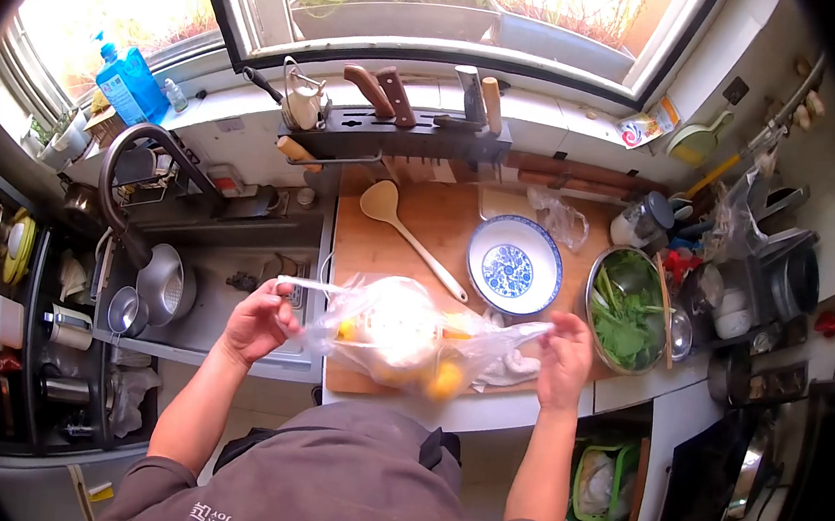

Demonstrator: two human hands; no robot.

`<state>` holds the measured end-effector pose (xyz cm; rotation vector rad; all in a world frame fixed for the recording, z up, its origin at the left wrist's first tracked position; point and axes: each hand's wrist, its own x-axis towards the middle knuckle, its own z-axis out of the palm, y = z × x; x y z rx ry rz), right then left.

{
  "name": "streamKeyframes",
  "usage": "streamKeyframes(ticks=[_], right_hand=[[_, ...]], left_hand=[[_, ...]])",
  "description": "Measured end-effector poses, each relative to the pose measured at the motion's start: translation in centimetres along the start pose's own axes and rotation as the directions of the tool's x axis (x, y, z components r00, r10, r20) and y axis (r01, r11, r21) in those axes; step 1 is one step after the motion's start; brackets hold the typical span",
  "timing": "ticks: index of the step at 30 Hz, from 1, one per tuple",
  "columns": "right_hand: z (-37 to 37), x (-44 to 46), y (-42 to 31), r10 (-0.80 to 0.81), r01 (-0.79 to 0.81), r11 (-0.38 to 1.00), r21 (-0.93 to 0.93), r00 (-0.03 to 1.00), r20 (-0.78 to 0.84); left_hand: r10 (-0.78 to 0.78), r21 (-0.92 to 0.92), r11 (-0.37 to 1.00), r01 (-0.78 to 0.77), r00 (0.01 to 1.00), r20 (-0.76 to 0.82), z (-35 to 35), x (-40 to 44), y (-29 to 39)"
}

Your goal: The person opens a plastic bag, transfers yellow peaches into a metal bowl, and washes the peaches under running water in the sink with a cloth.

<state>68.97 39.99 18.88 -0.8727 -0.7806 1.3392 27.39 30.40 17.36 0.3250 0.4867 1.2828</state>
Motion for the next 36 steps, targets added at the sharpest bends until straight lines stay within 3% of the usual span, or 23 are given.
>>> streamKeyframes(ticks=[1,2,4,6,8,9,10,11,12,15,17,20,21,22,24,27,29,30,33,36], right_hand=[[0.4,-0.2,0.2,-0.185,0.179,0.95,-0.255,0.983,0.002],[1.8,-0.8,0.0,-0.359,0.336,0.804,-0.491,0.932,0.049],[9.9,-3.9,-0.4,-0.454,0.609,0.597,-0.522,0.793,0.406],[14.6,-5.1,0.3,-0.315,0.851,0.111,-0.514,0.52,0.794],[15.8,-4.6,3.6,-0.181,0.889,-0.033,-0.457,0.444,0.877],[14.6,-4.3,5.0,-0.182,0.888,-0.034,-0.458,0.445,0.877],[12.7,-4.3,6.3,-0.036,0.745,0.042,-0.666,0.667,0.744],[11.2,-4.0,6.7,0.128,0.547,0.077,-0.834,0.824,0.552],[10.3,-3.7,6.3,0.138,0.464,-0.005,-0.886,0.878,0.458],[7.2,-3.3,5.0,0.216,0.287,-0.161,-0.944,0.944,0.25],[6.3,-3.5,4.7,0.274,0.207,-0.238,-0.949,0.952,0.139],[5.8,-3.7,4.8,0.224,0.34,-0.02,-0.94,0.918,0.327],[6.5,-3.7,4.7,0.14,0.488,0.03,-0.872,0.862,0.487],[7.4,-3.7,4.8,0.132,0.479,0.027,-0.878,0.868,0.478],[9.6,-3.6,5.3,0.004,0.791,0.076,-0.607,0.608,0.794],[12.3,-3.3,7.7,-0.104,0.765,0.016,-0.643,0.641,0.76],[12.6,-2.9,8.3,0.119,0.679,-0.057,-0.732,0.733,0.67],[12.2,-2.6,9.4,0.109,0.662,-0.072,-0.746,0.748,0.654],[10.9,-1.9,11.0,0.187,0.694,-0.033,-0.719,0.711,0.678],[10.2,-2.6,9.4,0.058,0.726,-0.002,-0.688,0.687,0.725]], left_hand=[[-0.04,0.056,0.998,0.037,0.998,0.051,1.6,0.2,0.4],[-0.064,0.161,0.985,0.061,0.998,0.014,2.6,0.6,0.3],[-0.142,0.268,0.955,0.13,0.99,0.025,4.2,1.4,0.4],[-0.172,0.317,0.937,0.144,0.983,0.061,4.4,2.3,0.4],[-0.075,0.41,0.91,0.063,0.997,0.015,5.6,2.4,0.6],[-0.075,0.429,0.901,0.059,0.997,0.02,4.8,2.6,0.9],[-0.074,0.432,0.9,0.057,0.997,0.021,4.4,2.6,1.3],[0.003,0.438,0.899,0.007,1.0,-0.023,4.1,2.6,1.5],[0.078,0.445,0.894,-0.04,0.995,-0.068,3.7,2.5,1.6],[0.032,0.515,0.856,0.041,0.991,-0.132,2.5,2.8,1.3],[0.004,0.642,0.759,0.107,0.986,-0.169,2.9,3.2,0.2],[0.085,0.766,0.642,0.025,0.991,-0.104,2.9,4.2,-1.5],[0.076,0.769,0.639,0.026,0.992,-0.097,3.3,4.3,-1.6],[0.099,0.809,0.587,0.01,0.992,-0.084,4.0,4.4,-1.6],[0.115,0.849,0.529,-0.011,0.992,-0.059,4.7,4.7,-1.8],[0.165,0.857,0.511,-0.064,0.986,-0.025,5.6,4.9,-2.1],[0.159,0.86,0.505,-0.068,0.987,-0.016,6.0,4.9,-2.3],[0.159,0.865,0.499,-0.06,0.987,-0.023,6.1,4.8,-2.4],[0.178,0.857,0.509,-0.084,0.984,-0.01,6.6,4.6,-2.9],[0.174,0.855,0.511,-0.089,0.985,-0.002,7.4,4.4,-2.8]])
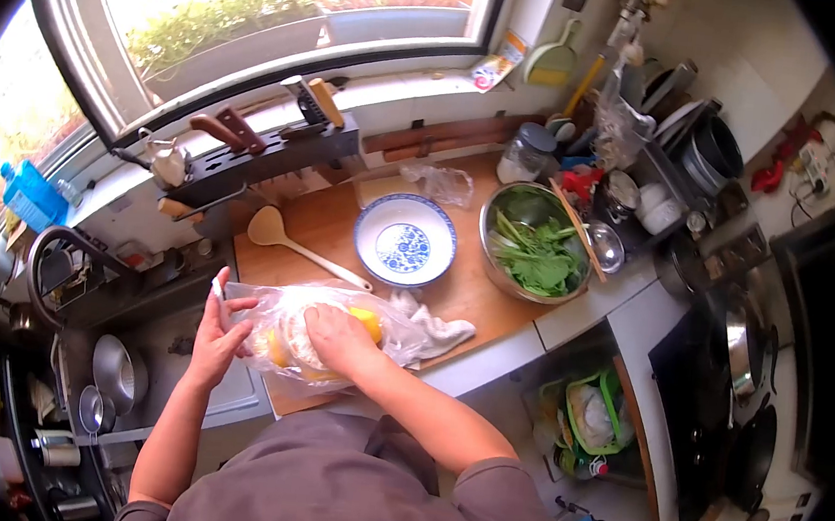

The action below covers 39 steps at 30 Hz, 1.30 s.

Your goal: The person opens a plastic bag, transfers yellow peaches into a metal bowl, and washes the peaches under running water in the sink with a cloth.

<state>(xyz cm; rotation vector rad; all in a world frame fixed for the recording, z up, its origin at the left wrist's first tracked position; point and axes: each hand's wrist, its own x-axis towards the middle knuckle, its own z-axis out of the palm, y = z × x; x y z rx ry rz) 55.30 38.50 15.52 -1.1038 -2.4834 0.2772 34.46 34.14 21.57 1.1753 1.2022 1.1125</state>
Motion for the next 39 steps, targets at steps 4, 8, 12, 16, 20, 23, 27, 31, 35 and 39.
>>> streamKeyframes(ticks=[4,8,12,16,20,23,27,31,35,39], right_hand=[[-4.5,-2.0,-0.5,0.076,-0.029,0.964,0.266,0.983,-0.168],[-11.3,-4.5,-1.4,0.193,-0.041,0.849,0.527,0.952,-0.237],[-16.3,-9.8,2.2,0.606,-0.046,0.497,0.867,0.733,-0.308],[-21.1,-17.5,8.3,0.744,-0.215,0.543,0.812,0.572,-0.346],[-21.8,-23.9,16.9,0.853,-0.541,0.52,0.661,0.37,-0.368],[-20.5,-28.6,26.8,0.798,-0.746,0.543,0.385,0.316,-0.513],[-17.9,-37.7,46.0,0.845,-0.873,0.333,0.357,0.108,-0.523],[-19.4,-37.3,50.6,0.988,-0.481,0.088,0.872,-0.068,-0.137],[-18.9,-33.3,48.9,0.976,-0.468,-0.027,0.883,-0.204,-0.078],[-17.0,-34.1,50.4,0.982,-0.448,-0.081,0.89,-0.187,-0.005]], left_hand=[[0.02,0.035,0.999,-0.018,0.999,-0.041,0.6,0.1,0.5],[0.012,0.033,0.999,-0.01,0.999,-0.046,1.5,0.3,0.6],[0.006,0.037,0.999,-0.005,0.999,-0.049,2.1,0.5,0.5],[-0.024,0.069,0.997,0.029,0.997,-0.073,2.9,0.5,0.5],[-0.048,0.077,0.996,0.053,0.996,-0.069,3.4,0.4,0.7],[-0.056,0.08,0.995,0.063,0.994,-0.09,4.3,0.3,0.9],[-0.065,0.081,0.994,0.075,0.991,-0.114,3.8,-0.5,0.9],[-0.103,0.06,0.991,0.116,0.977,-0.187,2.9,-1.7,0.6],[-0.125,-0.02,0.992,0.123,0.966,-0.227,1.9,-2.8,-1.0],[-0.232,-0.182,0.966,0.183,0.925,-0.301,1.0,-4.2,-2.0]])
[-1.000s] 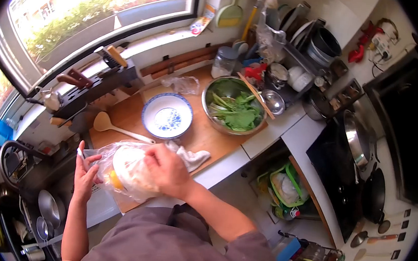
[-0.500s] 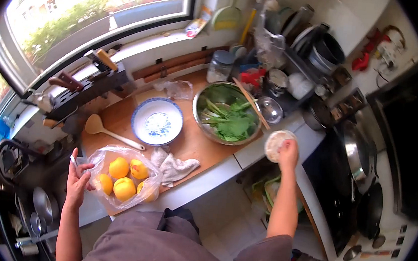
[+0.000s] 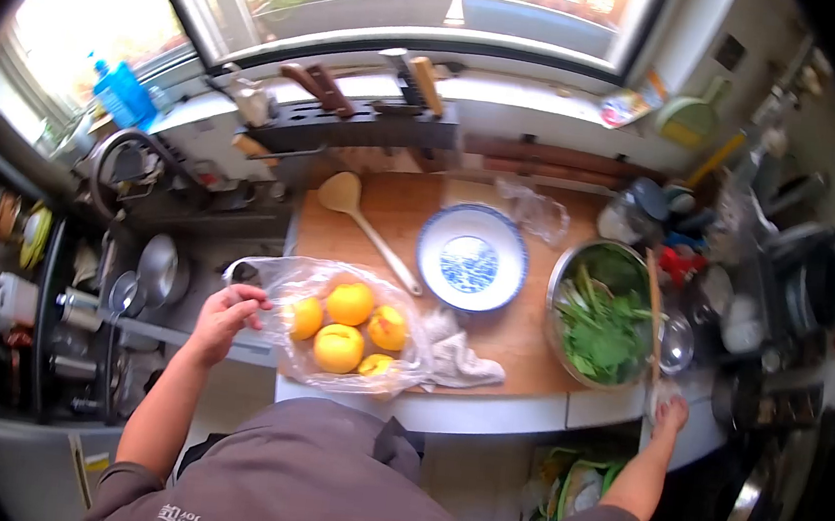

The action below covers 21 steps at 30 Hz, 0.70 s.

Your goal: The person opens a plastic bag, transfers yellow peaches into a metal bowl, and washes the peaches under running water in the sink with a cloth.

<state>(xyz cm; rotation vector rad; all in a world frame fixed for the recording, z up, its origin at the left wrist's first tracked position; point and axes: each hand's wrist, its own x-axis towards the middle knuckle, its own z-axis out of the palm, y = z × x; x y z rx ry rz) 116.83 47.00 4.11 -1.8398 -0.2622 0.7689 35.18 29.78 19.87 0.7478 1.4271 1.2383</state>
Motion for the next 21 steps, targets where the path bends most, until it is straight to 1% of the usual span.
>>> streamKeyframes(ticks=[2,4,5,6,7,8,9,10,11,12,13,14,15,16,17,18,19,20,21], right_hand=[[0.3,-0.6,0.4,-0.036,0.035,0.998,-0.052,0.999,-0.003],[0.3,-2.2,1.0,-0.244,0.233,0.941,-0.245,0.97,-0.016],[0.6,-3.2,1.5,-0.241,0.234,0.941,-0.246,0.97,0.0],[0.7,-4.3,2.1,-0.408,0.385,0.907,-0.171,0.903,-0.136],[0.9,-5.4,2.8,-0.54,0.53,0.84,-0.116,0.792,-0.285],[1.3,-7.0,3.5,-0.539,0.529,0.84,-0.117,0.792,-0.287],[1.8,-9.6,4.1,-0.673,0.643,0.74,-0.199,0.707,-0.217],[2.6,-13.0,4.6,-0.784,0.738,0.617,-0.272,0.605,-0.138],[3.9,-16.2,4.9,-0.81,0.784,0.574,-0.237,0.585,-0.028],[6.7,-23.5,3.3,-0.779,0.776,0.61,-0.158,0.624,0.058],[8.9,-28.2,2.9,-0.757,0.769,0.634,-0.079,0.638,0.141],[10.6,-32.3,2.8,-0.722,0.742,0.669,-0.038,0.662,0.201],[12.2,-36.2,2.6,-0.697,0.725,0.688,0.008,0.658,0.284],[13.1,-38.8,2.8,-0.696,0.754,0.655,-0.035,0.622,0.358],[14.2,-41.6,2.8,-0.719,0.775,0.632,0.006,0.583,0.38],[14.8,-43.7,2.9,-0.718,0.8,0.599,-0.022,0.55,0.427],[15.1,-45.3,3.0,-0.711,0.823,0.567,-0.047,0.517,0.476],[15.3,-46.0,3.2,-0.716,0.825,0.562,-0.063,0.523,0.462],[15.2,-46.8,3.6,-0.704,0.838,0.537,-0.101,0.511,0.493]], left_hand=[[-0.079,-0.113,0.991,0.072,0.995,-0.053,-0.7,0.0,-0.5],[-0.142,-0.235,0.965,0.12,0.987,-0.08,-2.3,0.2,-1.7],[-0.142,-0.235,0.965,0.116,0.985,-0.096,-2.6,0.0,-1.6],[-0.137,-0.38,0.92,0.102,0.988,-0.068,-2.9,0.0,-1.5],[-0.128,-0.513,0.853,0.091,0.991,-0.036,-3.4,0.1,-1.4],[-0.111,-0.549,0.831,0.088,0.994,-0.009,-4.2,0.3,-1.8],[-0.115,-0.55,0.83,0.095,0.993,-0.003,-5.7,0.7,-2.9],[-0.203,-0.572,0.809,0.138,0.978,-0.051,-7.9,1.2,-4.6],[-0.286,-0.593,0.785,0.179,0.954,-0.091,-10.2,2.0,-6.3],[-0.39,-0.604,0.766,0.221,0.907,-0.163,-12.5,2.9,-8.0],[-0.466,-0.634,0.739,0.229,0.853,-0.235,-15.3,3.8,-10.0],[-0.538,-0.66,0.713,0.237,0.788,-0.299,-18.0,4.8,-12.0],[-0.576,-0.676,0.706,0.212,0.727,-0.374,-20.5,5.6,-13.5],[-0.625,-0.7,0.687,0.194,0.649,-0.433,-23.1,6.3,-15.1],[-0.655,-0.711,0.682,0.171,0.576,-0.489,-25.1,6.8,-15.9],[-0.686,-0.74,0.658,0.14,0.517,-0.512,-27.3,7.4,-16.9],[-0.687,-0.754,0.649,0.104,0.505,-0.522,-29.8,8.0,-18.3],[-0.713,-0.813,0.581,0.036,0.506,-0.487,-31.7,8.5,-18.9],[-0.724,-0.857,0.514,-0.038,0.516,-0.457,-33.4,8.9,-19.4]])
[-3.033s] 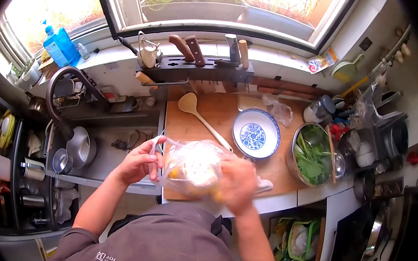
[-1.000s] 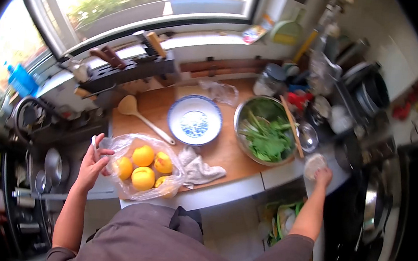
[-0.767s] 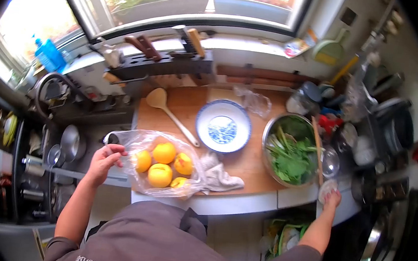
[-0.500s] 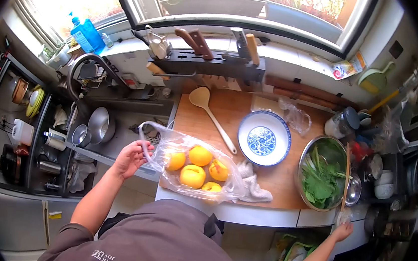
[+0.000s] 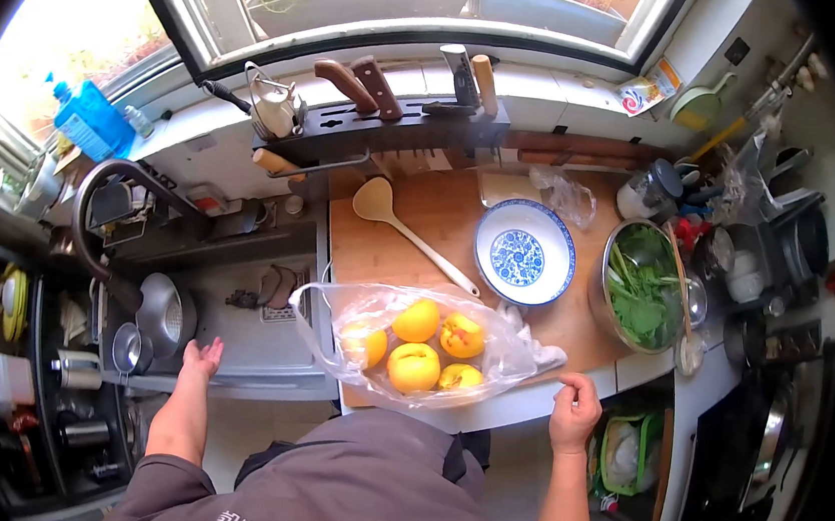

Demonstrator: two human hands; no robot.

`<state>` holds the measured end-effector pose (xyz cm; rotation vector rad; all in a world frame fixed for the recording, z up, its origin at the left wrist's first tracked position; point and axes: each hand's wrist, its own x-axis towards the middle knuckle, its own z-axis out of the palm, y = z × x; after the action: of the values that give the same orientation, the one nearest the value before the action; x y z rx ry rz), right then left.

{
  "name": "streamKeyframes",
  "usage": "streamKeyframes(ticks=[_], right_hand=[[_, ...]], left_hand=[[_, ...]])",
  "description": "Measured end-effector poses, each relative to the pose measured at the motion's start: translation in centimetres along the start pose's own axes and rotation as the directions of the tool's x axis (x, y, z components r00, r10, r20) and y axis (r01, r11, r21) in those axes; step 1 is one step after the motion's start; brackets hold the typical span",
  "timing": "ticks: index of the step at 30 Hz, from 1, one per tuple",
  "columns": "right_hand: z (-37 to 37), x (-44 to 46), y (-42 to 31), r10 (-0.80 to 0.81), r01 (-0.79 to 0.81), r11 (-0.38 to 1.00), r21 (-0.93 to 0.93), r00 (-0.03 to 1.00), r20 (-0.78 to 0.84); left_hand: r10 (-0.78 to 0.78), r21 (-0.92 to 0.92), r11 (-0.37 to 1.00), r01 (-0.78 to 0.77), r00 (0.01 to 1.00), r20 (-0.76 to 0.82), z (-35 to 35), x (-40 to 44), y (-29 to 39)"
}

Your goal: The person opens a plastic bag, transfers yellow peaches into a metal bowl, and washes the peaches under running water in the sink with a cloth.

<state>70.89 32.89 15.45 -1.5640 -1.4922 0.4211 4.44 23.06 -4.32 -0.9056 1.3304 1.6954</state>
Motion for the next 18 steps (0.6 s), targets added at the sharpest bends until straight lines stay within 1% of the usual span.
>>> streamKeyframes(ticks=[1,2,4,5,6,8,10,12,13,14,15,16,18], right_hand=[[0.1,-0.8,-0.4,-0.002,0.004,0.999,-0.048,0.999,0.036],[0.1,-1.4,-0.6,0.006,-0.004,0.998,-0.068,1.0,0.023],[0.2,-2.3,-0.7,0.152,-0.152,0.988,-0.034,0.988,-0.025],[0.4,-2.5,-1.0,0.117,-0.119,0.992,-0.048,0.992,-0.044],[0.5,-2.7,-1.7,0.129,-0.133,0.989,-0.068,0.99,-0.063],[1.4,-2.4,-3.3,0.043,-0.048,0.995,-0.084,0.997,-0.062],[2.3,-2.1,-5.5,0.026,-0.03,0.995,-0.095,0.999,-0.043],[3.1,-1.7,-7.2,0.002,-0.004,0.993,-0.12,1.0,-0.017],[3.3,-1.6,-7.2,0.013,-0.019,0.991,-0.132,0.999,-0.048],[3.3,-1.7,-7.1,-0.025,0.02,0.985,-0.171,0.999,-0.024],[3.3,-1.9,-7.1,-0.06,0.062,0.977,-0.205,0.998,0.017],[3.2,-2.2,-7.1,-0.05,0.052,0.975,-0.215,0.999,0.016],[3.1,-2.1,-7.2,-0.017,0.024,0.976,-0.217,0.999,0.035]], left_hand=[[-0.024,-0.064,0.998,0.023,0.999,-0.021,-0.3,1.4,1.2],[-0.052,-0.129,0.991,0.047,0.998,-0.04,-0.5,2.7,2.1],[-0.087,-0.103,0.991,0.08,0.994,-0.061,-1.3,6.1,3.8],[-0.098,-0.107,0.99,0.091,0.993,-0.066,-1.5,6.8,4.4],[-0.103,-0.122,0.989,0.088,0.988,-0.119,-1.5,7.8,5.1],[-0.026,-0.132,0.991,0.006,0.989,-0.148,-1.4,9.7,5.8],[-0.009,-0.159,0.987,0.007,1.0,-0.014,-2.2,12.7,6.9],[-0.062,-0.138,0.988,0.066,0.998,0.034,-2.6,14.9,8.4],[-0.091,-0.144,0.985,0.091,0.996,0.003,-2.6,16.2,9.3],[-0.121,-0.151,0.982,0.114,0.992,-0.038,-2.4,17.2,9.7],[-0.006,-0.134,0.991,-0.014,0.989,-0.149,-1.4,15.4,9.4],[0.065,-0.16,0.983,-0.091,0.984,-0.165,-1.2,14.6,9.6],[0.041,-0.244,0.968,-0.057,0.997,-0.069,-1.3,14.6,10.5]])
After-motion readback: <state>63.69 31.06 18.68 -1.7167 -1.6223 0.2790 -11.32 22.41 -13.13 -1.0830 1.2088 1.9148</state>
